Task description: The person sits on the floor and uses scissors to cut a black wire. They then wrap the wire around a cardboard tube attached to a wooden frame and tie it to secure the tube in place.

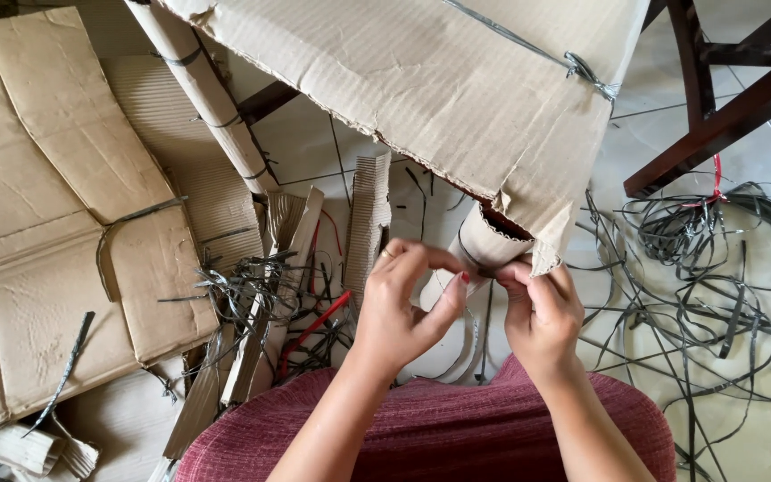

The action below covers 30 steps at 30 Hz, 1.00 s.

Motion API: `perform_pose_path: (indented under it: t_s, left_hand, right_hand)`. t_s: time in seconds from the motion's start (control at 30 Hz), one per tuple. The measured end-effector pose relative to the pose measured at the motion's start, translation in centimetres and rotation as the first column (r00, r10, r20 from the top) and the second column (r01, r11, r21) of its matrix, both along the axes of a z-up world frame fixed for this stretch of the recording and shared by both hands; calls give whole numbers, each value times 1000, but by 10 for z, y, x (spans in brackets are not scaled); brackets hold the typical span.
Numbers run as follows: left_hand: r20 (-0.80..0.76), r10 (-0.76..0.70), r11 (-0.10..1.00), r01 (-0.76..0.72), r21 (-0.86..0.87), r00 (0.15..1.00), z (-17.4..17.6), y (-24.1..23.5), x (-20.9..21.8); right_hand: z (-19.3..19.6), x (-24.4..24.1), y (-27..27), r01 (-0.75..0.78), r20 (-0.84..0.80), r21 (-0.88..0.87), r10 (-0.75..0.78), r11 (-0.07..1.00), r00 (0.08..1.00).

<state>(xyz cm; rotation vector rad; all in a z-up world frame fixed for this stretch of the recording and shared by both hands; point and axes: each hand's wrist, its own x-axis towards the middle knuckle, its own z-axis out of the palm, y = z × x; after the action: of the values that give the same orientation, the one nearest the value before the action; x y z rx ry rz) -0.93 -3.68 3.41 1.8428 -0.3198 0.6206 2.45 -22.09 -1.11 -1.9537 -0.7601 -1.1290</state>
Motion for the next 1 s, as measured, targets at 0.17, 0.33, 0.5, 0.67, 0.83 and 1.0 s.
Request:
perform_pose_path:
  t_s: [0.17,0.33,0.5,0.67,0.83,1.0]
  left_hand:
    - [-305,-161,964,83,-254,938,-13,-23,-6]
    - [-418,-262,869,25,-493,870,-30,-37,0]
    - [-363,-91,958,-19,-287,927,-29,-37,2]
    - [-288,-43,977,-20,-211,957,-22,-36,3]
    - [-207,31,984,-66,-164,978,-34,-33,12]
    - [-177,41,978,-76,-196,983,-48,-32,21]
  right_hand:
    - [0,-8,-10,-63,-289,63,78,996,954]
    - [3,-11,-12,-76,-399,137,126,988,908]
    - [15,-15,-5,15,-236,39,-6,999,972]
    - [7,-8,-13,65,-197,-37,-71,997,978]
    - [-8,3,-21,58,-179,-54,-67,997,982]
    - [-7,18,-18,60,-150,-21,-63,998,987]
